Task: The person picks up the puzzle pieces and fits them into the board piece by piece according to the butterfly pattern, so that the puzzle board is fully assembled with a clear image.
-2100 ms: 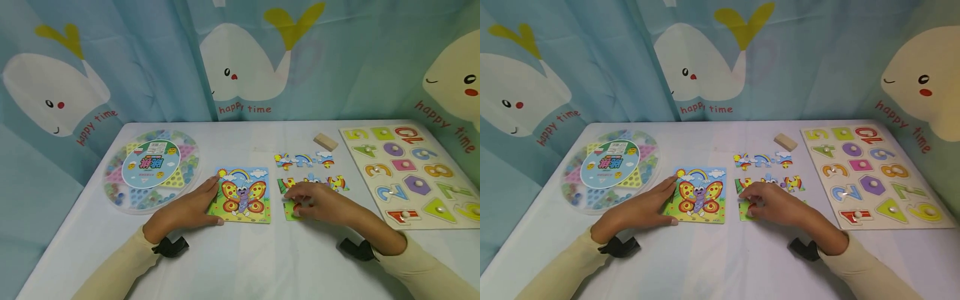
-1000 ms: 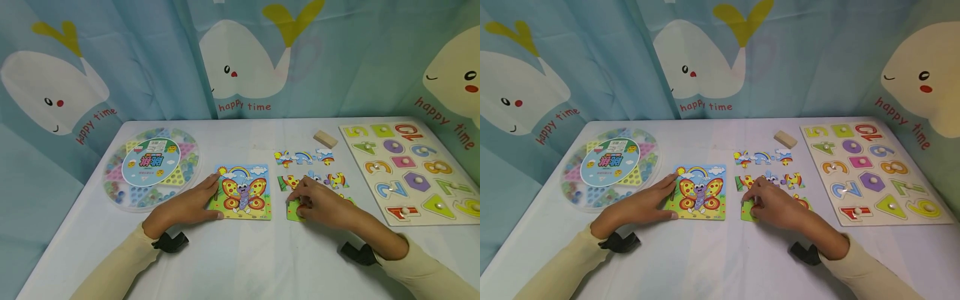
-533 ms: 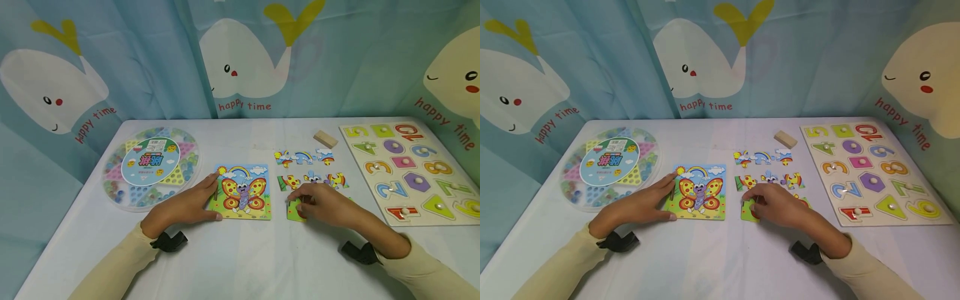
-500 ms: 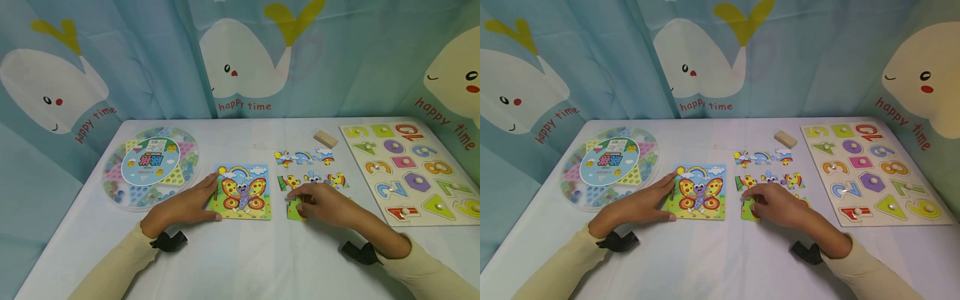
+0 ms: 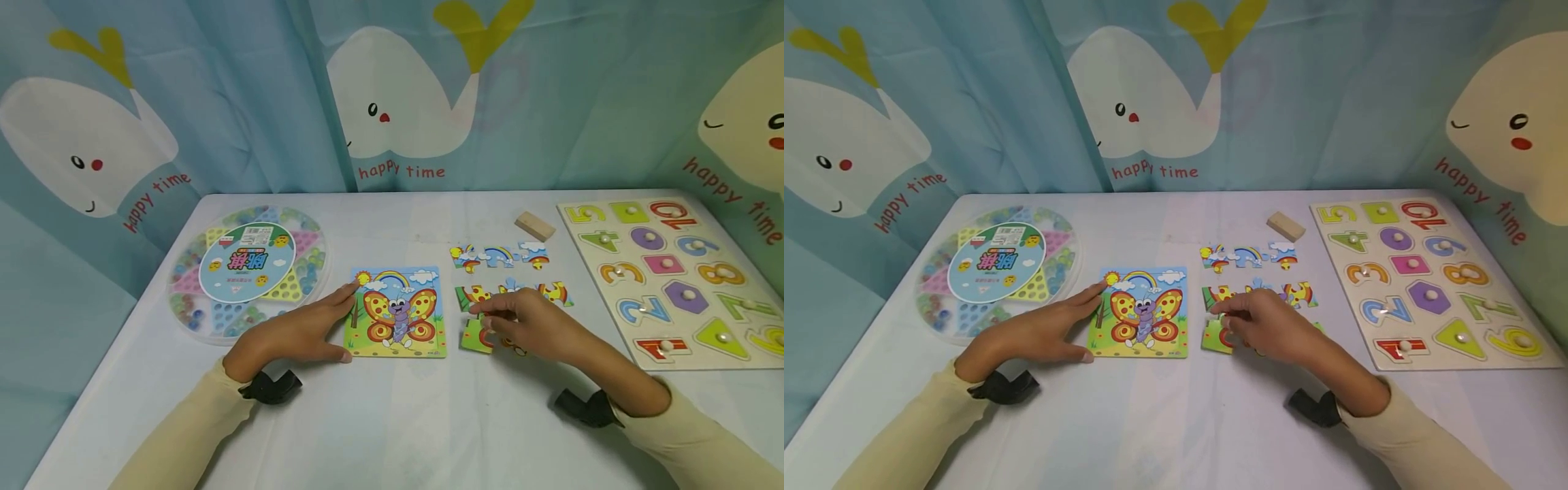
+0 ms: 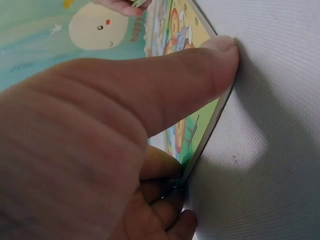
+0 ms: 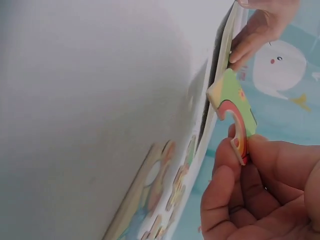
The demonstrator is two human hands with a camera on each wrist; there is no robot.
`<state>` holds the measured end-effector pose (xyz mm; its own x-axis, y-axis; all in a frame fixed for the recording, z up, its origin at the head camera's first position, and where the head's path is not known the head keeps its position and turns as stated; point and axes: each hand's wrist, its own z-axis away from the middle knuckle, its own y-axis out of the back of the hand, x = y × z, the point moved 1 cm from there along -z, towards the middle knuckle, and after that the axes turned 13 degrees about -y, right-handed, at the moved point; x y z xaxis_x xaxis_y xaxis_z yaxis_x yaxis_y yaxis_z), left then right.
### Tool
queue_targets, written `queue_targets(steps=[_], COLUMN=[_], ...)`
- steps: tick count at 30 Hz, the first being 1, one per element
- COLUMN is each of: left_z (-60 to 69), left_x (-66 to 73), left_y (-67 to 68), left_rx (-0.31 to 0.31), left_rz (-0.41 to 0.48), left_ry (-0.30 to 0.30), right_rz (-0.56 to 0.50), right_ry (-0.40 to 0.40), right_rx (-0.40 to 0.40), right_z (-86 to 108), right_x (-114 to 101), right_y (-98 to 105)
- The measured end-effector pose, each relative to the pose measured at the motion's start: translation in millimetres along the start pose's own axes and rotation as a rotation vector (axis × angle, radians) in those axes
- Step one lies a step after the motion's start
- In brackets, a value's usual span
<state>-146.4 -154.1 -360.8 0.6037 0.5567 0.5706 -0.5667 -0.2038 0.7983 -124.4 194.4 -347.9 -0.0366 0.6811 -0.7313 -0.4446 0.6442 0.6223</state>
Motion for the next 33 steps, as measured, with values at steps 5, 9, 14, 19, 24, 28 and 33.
queue_targets(steps=[5,9,14,19,24,28,33], left_z=[0.3,0.8,0.0,-1.4,-1.8,-1.6,-1.1], left_x=[-1.4,-2.3,-3.1,-4.5,-3.4,-3.0,-3.6], left_y=[-0.3,-0.3,-0.8,-1.4,-0.9,-1.4,-2.3], left_rx=[-0.001,-0.001,0.003,0.001,0.011,0.021,0.027], left_rz=[0.008,0.014,0.016,0.017,0.023,0.028,0.021], left_ry=[-0.008,-0.005,-0.005,-0.003,-0.001,-0.006,-0.007], right_rz=[-0.012,-0.005,-0.002,0.000,-0.021,-0.064,-0.069], right_ry=[0.025,0.082,0.091,0.117,0.151,0.152,0.191], right_rx=[0.032,0.049,0.038,0.032,0.036,-0.005,-0.058], right_z=[-5.4,-9.5,-12.5,-18.3,-27.7,-35.5,-43.5], right_x=[-5,-10,-18,-27,-34,-40,-47], right_y=[-3,-5,-5,-9,-17,-27,-38])
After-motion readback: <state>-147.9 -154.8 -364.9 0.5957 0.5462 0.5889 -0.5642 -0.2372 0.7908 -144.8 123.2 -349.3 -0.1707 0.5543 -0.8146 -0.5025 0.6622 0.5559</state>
